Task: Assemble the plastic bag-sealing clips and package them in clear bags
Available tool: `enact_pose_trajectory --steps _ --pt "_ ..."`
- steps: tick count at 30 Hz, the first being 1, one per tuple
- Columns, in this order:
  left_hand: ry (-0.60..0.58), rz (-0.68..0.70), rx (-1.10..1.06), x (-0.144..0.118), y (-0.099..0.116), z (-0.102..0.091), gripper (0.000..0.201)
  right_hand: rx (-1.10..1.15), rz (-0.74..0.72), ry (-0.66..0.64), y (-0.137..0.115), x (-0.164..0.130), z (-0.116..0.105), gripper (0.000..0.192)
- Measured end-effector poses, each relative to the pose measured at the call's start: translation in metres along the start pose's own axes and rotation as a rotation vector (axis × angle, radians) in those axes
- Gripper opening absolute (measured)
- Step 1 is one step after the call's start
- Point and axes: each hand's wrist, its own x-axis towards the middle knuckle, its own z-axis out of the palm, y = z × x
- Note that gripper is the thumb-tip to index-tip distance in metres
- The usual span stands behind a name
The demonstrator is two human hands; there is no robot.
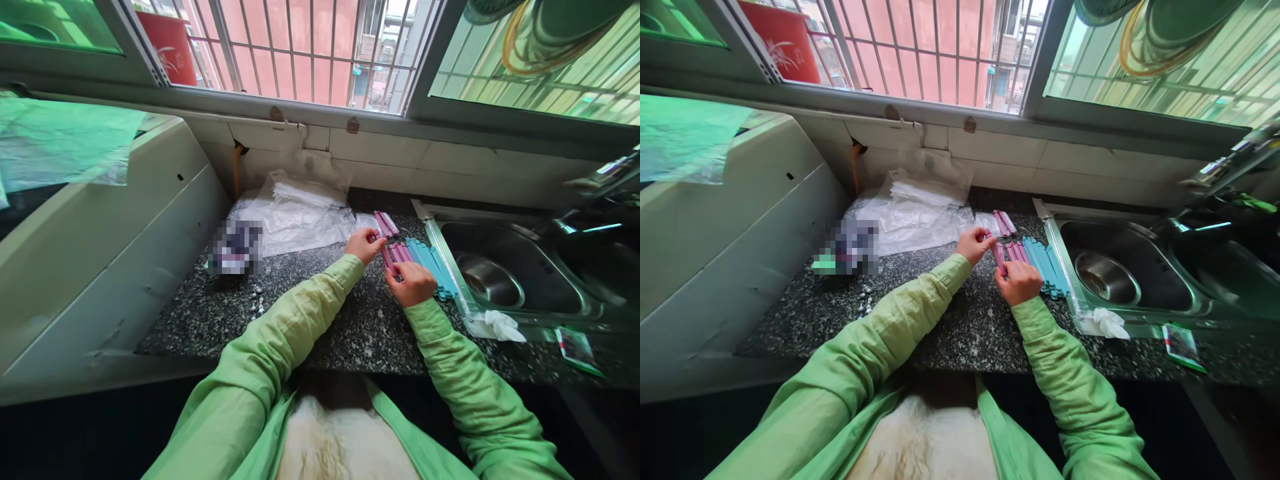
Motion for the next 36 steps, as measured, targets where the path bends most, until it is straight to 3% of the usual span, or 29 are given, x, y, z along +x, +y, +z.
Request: enact_pose_trajectory --steps 10,18,25,32,36 --pt "-0.055 -0.035 -0.097 0.011 -0.002 0.027 0.016 -0.01 0.071 -0.012 0.011 0.001 -0.001 0.016" --pt "-0.135 -0.109 -0.049 0.016 -0.006 0.041 0.022 -0.016 0.171 -0.07 0.017 -0.002 -0.002 0.016" --pt "-0.149 -0.007 0.129 0.023 -0.022 0.052 0.024 -0.029 0.294 -0.232 0.019 0.0 -0.003 0.013" --pt "-0.182 0.052 0.322 0.022 -0.028 0.049 0.025 -0.058 0.286 -0.28 0.018 -0.001 0.004 0.015" --pt "-0.222 0.064 0.423 0.019 -0.025 0.045 0.027 -0.11 0.279 -0.387 0.014 -0.002 0.005 0.018"
